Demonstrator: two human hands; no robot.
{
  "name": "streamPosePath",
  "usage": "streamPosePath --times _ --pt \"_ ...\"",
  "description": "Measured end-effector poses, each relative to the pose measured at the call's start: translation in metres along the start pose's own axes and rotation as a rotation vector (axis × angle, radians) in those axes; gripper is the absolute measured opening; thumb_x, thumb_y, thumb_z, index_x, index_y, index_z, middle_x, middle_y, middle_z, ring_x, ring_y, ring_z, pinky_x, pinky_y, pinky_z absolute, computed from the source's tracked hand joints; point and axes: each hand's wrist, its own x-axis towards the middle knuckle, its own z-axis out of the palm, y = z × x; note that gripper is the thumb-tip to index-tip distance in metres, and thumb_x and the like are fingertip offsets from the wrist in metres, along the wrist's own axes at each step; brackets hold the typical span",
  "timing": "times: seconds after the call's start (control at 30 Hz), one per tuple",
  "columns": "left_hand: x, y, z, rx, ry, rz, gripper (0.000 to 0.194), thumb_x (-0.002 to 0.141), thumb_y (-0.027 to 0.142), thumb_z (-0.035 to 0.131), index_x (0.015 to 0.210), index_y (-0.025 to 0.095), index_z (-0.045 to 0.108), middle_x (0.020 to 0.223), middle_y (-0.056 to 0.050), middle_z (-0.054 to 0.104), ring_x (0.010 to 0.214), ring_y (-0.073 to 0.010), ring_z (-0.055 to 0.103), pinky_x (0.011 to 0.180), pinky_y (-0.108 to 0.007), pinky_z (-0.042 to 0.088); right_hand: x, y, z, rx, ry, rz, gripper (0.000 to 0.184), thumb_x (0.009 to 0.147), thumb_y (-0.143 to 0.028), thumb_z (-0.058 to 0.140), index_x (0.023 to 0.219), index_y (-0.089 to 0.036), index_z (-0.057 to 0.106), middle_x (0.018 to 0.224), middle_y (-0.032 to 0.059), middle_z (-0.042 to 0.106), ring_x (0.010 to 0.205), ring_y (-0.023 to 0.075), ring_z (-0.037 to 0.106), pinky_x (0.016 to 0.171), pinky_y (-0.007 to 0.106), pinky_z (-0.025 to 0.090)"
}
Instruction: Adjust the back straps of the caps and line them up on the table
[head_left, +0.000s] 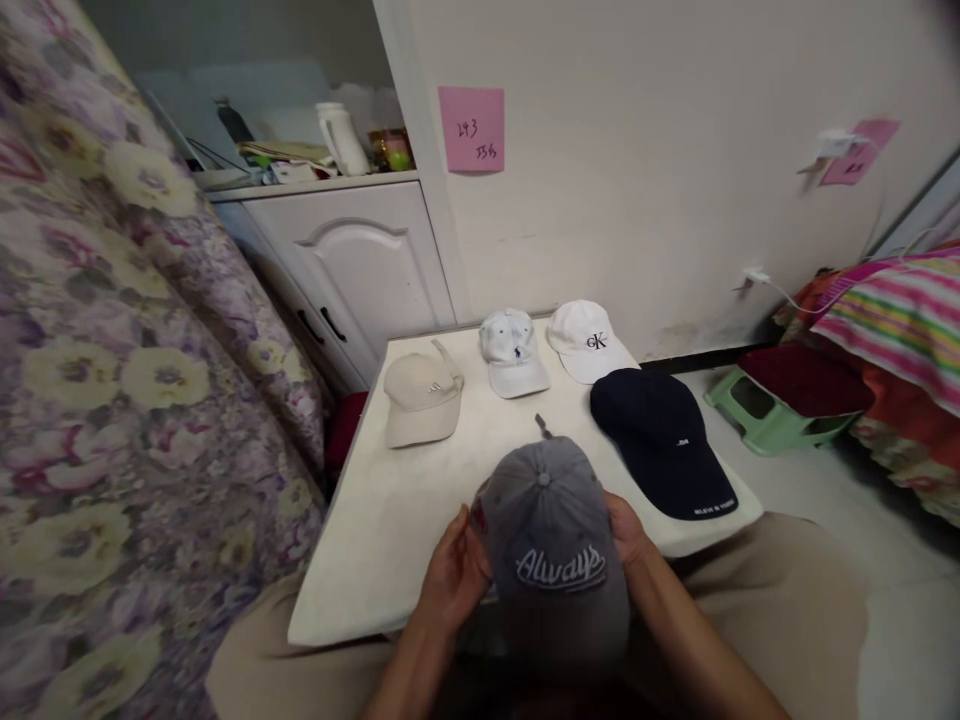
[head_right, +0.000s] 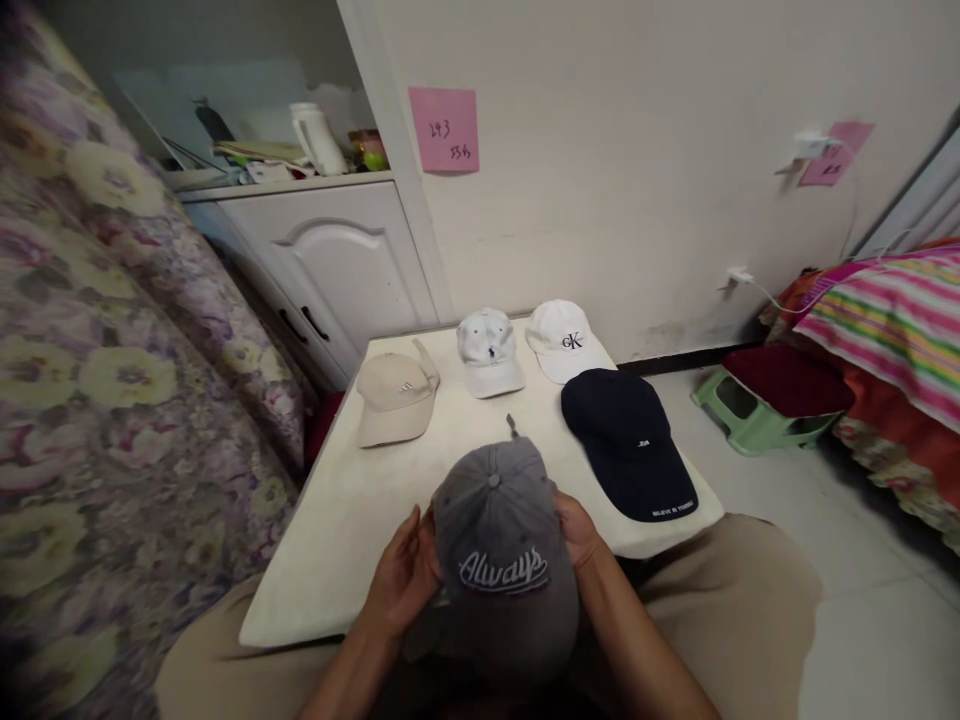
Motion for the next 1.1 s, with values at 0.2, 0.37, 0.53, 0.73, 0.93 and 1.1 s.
streamPosePath --times 0.2,0.37,0.53,0.73,0.93,1.1 --pt "0.004 0.01 0.032 0.187 0.064 0.092 0.017 0.084 0.025 0.074 0.095 0.012 0.075 0.098 -0.01 0.079 0.107 -0.0287 0.071 0.1 -0.041 0.053 -0.012 -0.013 0.013 -0.059 0.003 -0.101 0.028 0.062 -0.036 0.082 0.083 -0.024 0.068 0.085 0.0075 0.078 0.105 0.0338 0.07 0.09 0.051 0.055" --pt "0.006 0.029 0.048 0.242 0.089 0.236 0.022 0.076 0.031 0.081 0.088 0.014 0.074 0.096 -0.01 0.079 0.106 -0.031 0.071 0.097 -0.043 0.056 -0.006 -0.036 0.019 0.013 0.042 -0.195 0.031 0.066 -0.044 0.078 0.087 -0.024 0.069 0.085 0.0073 0.078 0.11 0.0345 0.068 0.094 0.053 0.054" --pt "0.018 0.057 0.07 0.304 0.025 0.461 0.027 0.074 0.034 0.082 0.092 0.015 0.074 0.094 -0.009 0.078 0.096 -0.0282 0.073 0.089 -0.04 0.058 0.014 -0.075 0.041 -0.035 0.067 -0.279 0.024 0.072 -0.044 0.076 0.081 -0.024 0.068 0.083 0.0057 0.077 0.106 0.0321 0.069 0.09 0.049 0.055" --pt "0.008 0.08 0.081 0.484 -0.099 0.508 0.036 0.063 0.035 0.088 0.09 0.014 0.076 0.08 -0.006 0.075 0.067 -0.018 0.068 0.063 -0.025 0.053 0.017 -0.107 0.059 -0.287 -0.094 -0.338 0.035 0.067 -0.041 0.083 0.091 -0.019 0.072 0.082 0.0067 0.075 0.081 0.0269 0.071 0.07 0.036 0.055" --pt "-0.014 0.062 0.05 0.857 -0.019 0.183 0.026 0.067 0.035 0.084 0.077 0.014 0.074 0.066 -0.002 0.066 0.056 -0.011 0.053 0.054 -0.02 0.037 -0.002 -0.083 0.03 -0.525 -0.147 -0.1 0.02 0.076 -0.032 0.08 0.08 -0.014 0.071 0.071 0.0014 0.07 0.058 0.0116 0.059 0.055 0.02 0.043" --pt "-0.029 0.057 0.054 1.039 -0.018 0.196 0.021 0.076 0.037 0.075 0.079 0.017 0.069 0.068 0.001 0.06 0.061 -0.0119 0.048 0.057 -0.021 0.034 -0.02 -0.073 0.013 -0.634 -0.19 -0.016 0.021 0.08 -0.034 0.077 0.089 -0.015 0.073 0.08 0.002 0.071 0.066 0.0116 0.06 0.062 0.021 0.045"
